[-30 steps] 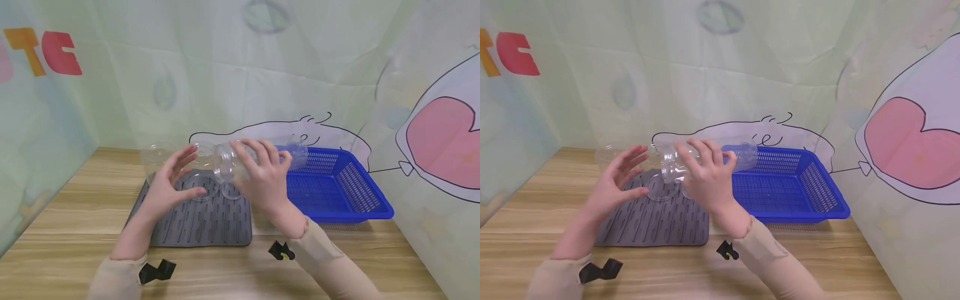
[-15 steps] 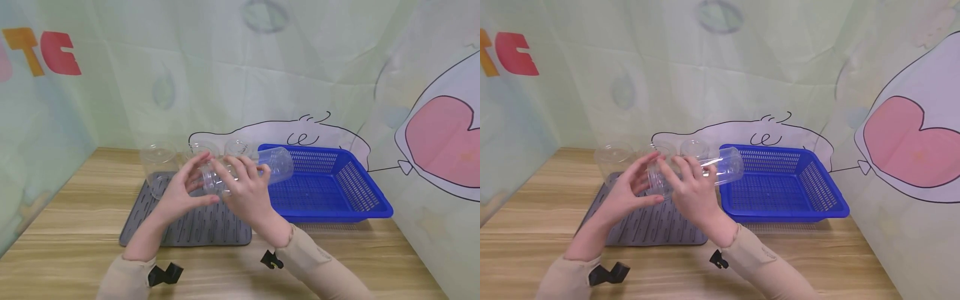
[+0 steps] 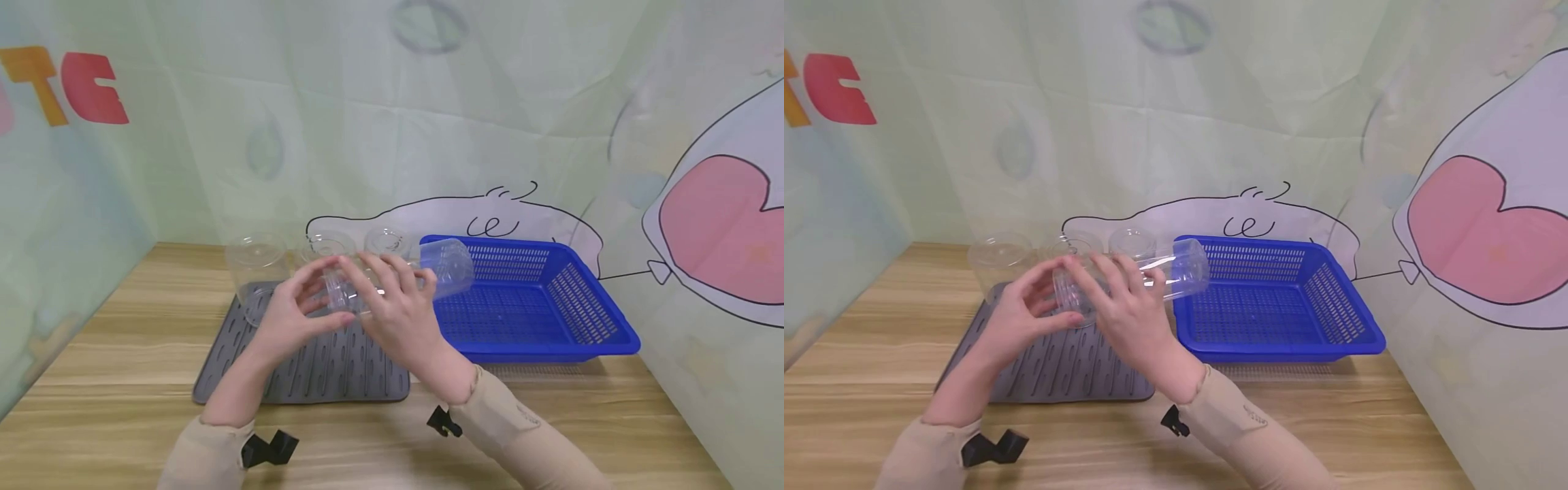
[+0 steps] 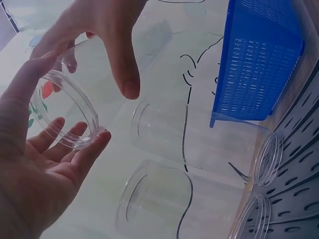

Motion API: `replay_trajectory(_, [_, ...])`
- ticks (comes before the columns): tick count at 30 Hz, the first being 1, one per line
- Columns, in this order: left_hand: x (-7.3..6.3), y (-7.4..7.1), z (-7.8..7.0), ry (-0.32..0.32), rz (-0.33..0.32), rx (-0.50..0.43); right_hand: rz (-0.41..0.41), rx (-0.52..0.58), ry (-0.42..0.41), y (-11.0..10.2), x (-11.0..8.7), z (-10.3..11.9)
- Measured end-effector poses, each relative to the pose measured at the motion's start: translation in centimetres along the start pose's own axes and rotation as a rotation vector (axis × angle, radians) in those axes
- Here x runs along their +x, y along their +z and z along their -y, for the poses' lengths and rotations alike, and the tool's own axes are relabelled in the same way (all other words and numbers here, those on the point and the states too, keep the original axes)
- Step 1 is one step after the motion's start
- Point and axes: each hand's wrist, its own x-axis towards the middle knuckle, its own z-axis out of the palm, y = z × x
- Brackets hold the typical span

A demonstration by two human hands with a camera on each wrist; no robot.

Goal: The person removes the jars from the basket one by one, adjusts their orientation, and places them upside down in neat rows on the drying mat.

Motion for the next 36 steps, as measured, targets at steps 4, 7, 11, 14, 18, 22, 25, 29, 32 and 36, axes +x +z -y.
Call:
replay_trajectory(4, [0.0, -0.3, -0.2, 0.006, -0.025, -0.041, -0.055, 0.091, -0.091, -0.2, 0.0, -0.6])
replay_trajectory(7, [0.0, -0.7, -0.1, 0.028, -0.045, -0.086, -0.165, 0.164, -0.157, 0.0, -0.2, -1.4])
replay_trajectory(11, [0.0, -1.4, 0.3, 0.066, -0.065, -0.207, -0.327, 0.25, -0.138, 0.4, -0.7, -2.8])
replay_trajectory(14, [0.1, -1.8, 0.7, 0.091, -0.084, -0.327, -0.422, 0.368, -0.048, 0.7, -1.1, -3.9])
replay_trajectory(18, [0.3, -2.0, 1.4, 0.145, -0.1, -0.438, -0.438, 0.558, 0.158, 0.6, -1.6, -5.1])
replay_trajectory(22, [0.4, -2.0, 2.2, 0.202, -0.08, -0.506, -0.362, 0.762, 0.424, 0.4, -2.1, -5.7])
replay_trajectory(25, [0.6, -1.9, 2.6, 0.236, -0.049, -0.55, -0.335, 1.044, 0.598, 0.3, -2.1, -5.9])
replay_trajectory(29, [0.8, -1.5, 3.0, 0.277, -0.003, -0.594, -0.323, 1.455, 0.763, 0.6, -1.8, -6.0])
replay_trajectory(32, [0.9, -1.2, 3.2, 0.281, 0.022, -0.615, -0.315, 1.669, 0.825, 1.0, -1.7, -5.7])
replay_trajectory(36, [0.9, -0.9, 3.3, 0.255, 0.043, -0.613, -0.333, 1.883, 0.797, 1.5, -1.7, -5.1])
